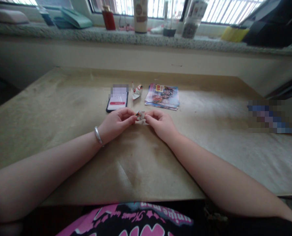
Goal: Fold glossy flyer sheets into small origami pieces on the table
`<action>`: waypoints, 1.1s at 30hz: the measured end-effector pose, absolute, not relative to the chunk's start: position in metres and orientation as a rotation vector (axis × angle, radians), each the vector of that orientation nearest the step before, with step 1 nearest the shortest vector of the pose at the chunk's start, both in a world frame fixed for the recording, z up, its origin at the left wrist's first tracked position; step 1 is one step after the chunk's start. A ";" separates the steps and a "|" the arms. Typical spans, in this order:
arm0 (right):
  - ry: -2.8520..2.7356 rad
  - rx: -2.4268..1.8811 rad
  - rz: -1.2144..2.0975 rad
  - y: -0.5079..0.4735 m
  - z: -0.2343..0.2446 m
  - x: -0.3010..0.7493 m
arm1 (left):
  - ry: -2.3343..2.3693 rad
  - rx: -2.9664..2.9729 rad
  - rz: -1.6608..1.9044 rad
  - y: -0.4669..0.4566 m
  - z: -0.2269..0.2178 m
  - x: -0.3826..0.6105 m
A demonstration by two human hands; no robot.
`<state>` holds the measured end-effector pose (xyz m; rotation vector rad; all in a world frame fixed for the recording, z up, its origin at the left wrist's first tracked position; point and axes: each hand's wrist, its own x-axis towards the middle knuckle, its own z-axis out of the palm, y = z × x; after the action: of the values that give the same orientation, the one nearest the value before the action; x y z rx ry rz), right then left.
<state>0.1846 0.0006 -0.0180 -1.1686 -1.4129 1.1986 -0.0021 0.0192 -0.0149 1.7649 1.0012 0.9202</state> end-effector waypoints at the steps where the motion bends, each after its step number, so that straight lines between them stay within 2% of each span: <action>1: -1.390 -1.155 1.223 0.001 -0.017 0.184 | 1.002 1.773 0.926 0.019 -0.015 -0.002; 16: -1.317 -1.089 1.266 0.000 -0.015 0.183 | 1.121 1.781 0.945 0.020 -0.011 -0.001; 24: -1.496 -1.154 1.127 -0.002 -0.018 0.180 | 1.082 1.735 0.949 0.023 -0.020 0.001; 33: -1.112 -1.012 1.372 0.001 -0.017 0.180 | 1.076 1.539 0.967 0.025 -0.017 0.000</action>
<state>0.1797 0.0013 -0.0169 -1.0121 -1.1121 1.3720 0.0000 0.0253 -0.0169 1.5391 1.0758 0.9672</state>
